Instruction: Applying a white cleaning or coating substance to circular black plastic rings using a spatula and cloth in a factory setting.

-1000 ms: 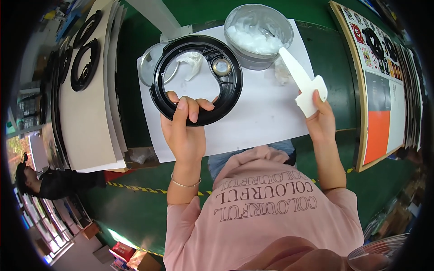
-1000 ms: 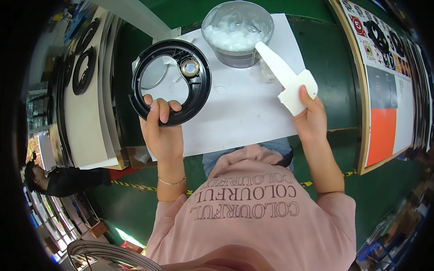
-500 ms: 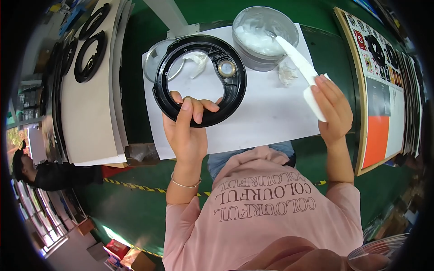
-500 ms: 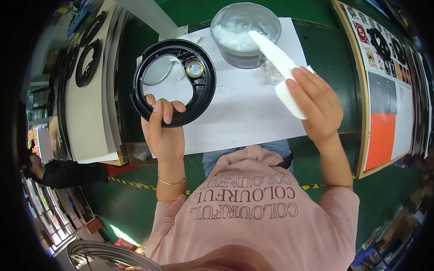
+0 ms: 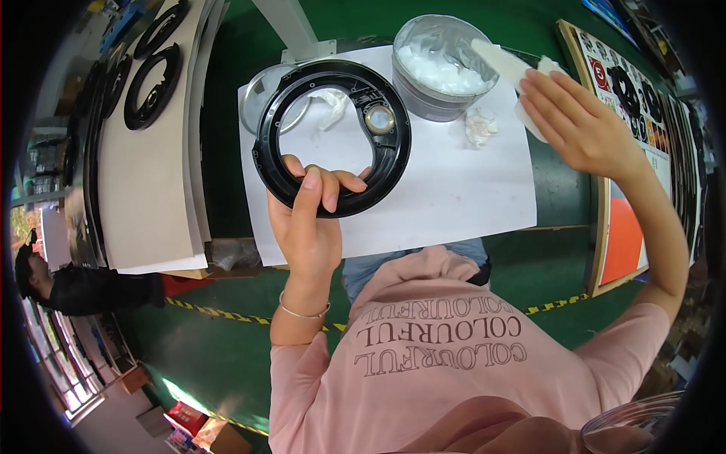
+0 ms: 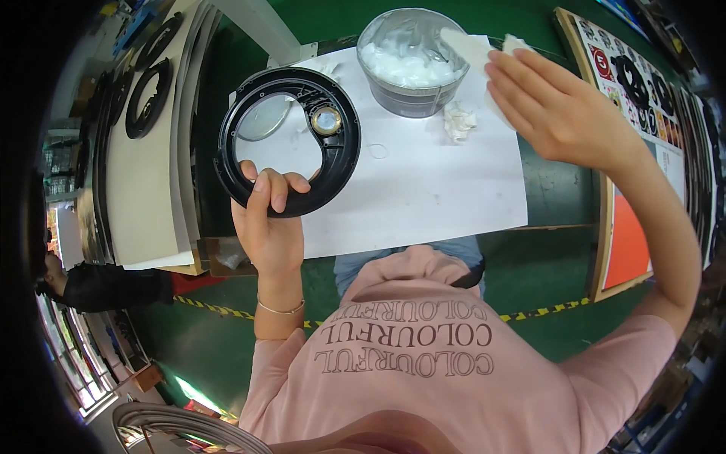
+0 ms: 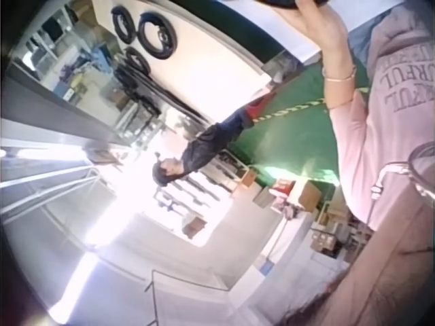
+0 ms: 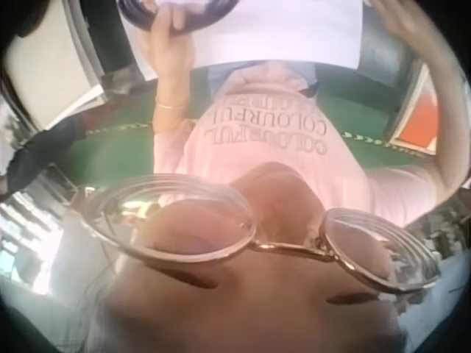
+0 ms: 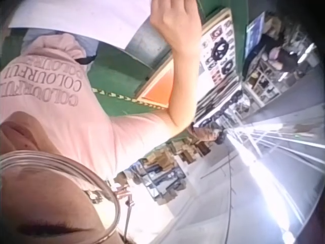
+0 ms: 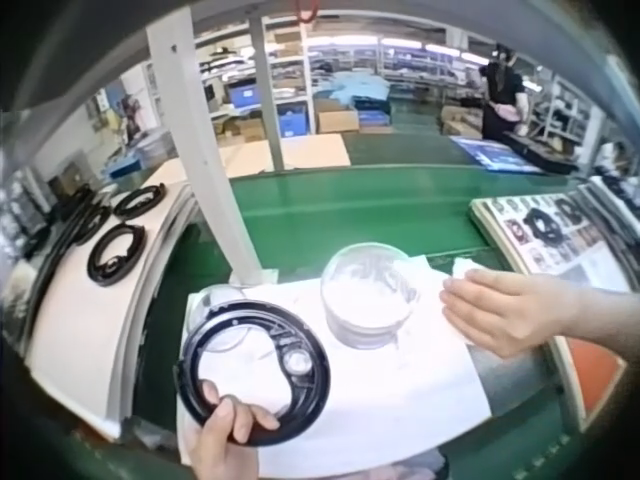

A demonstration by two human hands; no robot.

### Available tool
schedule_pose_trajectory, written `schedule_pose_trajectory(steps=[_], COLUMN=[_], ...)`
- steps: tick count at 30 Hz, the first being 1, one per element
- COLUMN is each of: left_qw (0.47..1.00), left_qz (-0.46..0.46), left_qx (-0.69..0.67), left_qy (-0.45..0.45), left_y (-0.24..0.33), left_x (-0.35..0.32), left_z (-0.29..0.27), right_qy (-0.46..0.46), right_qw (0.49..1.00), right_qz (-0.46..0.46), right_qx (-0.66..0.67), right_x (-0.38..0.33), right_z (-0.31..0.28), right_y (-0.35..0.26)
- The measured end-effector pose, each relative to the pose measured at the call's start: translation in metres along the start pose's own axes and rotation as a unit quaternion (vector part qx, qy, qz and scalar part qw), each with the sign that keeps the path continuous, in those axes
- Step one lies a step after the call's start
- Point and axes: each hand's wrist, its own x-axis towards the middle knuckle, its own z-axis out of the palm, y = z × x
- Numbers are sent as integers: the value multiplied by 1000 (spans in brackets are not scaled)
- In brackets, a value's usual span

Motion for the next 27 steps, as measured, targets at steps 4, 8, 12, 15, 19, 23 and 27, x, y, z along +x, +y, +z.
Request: schedule_pose_trajectory(steps=[4,8,12,15,19,23,27], left_qw=[1000,1000,1000,1000,1000,1000,998], left_qz=[-2,-12,-13,-13,-15,7,27], left_qx=[-15,-10,-2,-15,-22,10,42], left_qy=[2,1,-3,-6,-9,3,-42], left_y=[-2,-3,-1,-3,-6,-6,-13], left_x=[-1,-4,-2,0,0,-6,-5], left_z=[2,4,4,4,2,0,2], right_qy=[-42,-55,-104,-110,-110,3,134], right_qw=[993,979,963,961,974,985,875], right_qz=[-105,-181,-231,-235,-192,20,219], right_qx=[-34,-82,-93,-99,-45,173,411], right_x=[10,12,9,1,-6,-4,-10], right_z=[1,-4,-23,-39,-66,-78,-85], right_y=[4,6,10,11,12,11,-19])
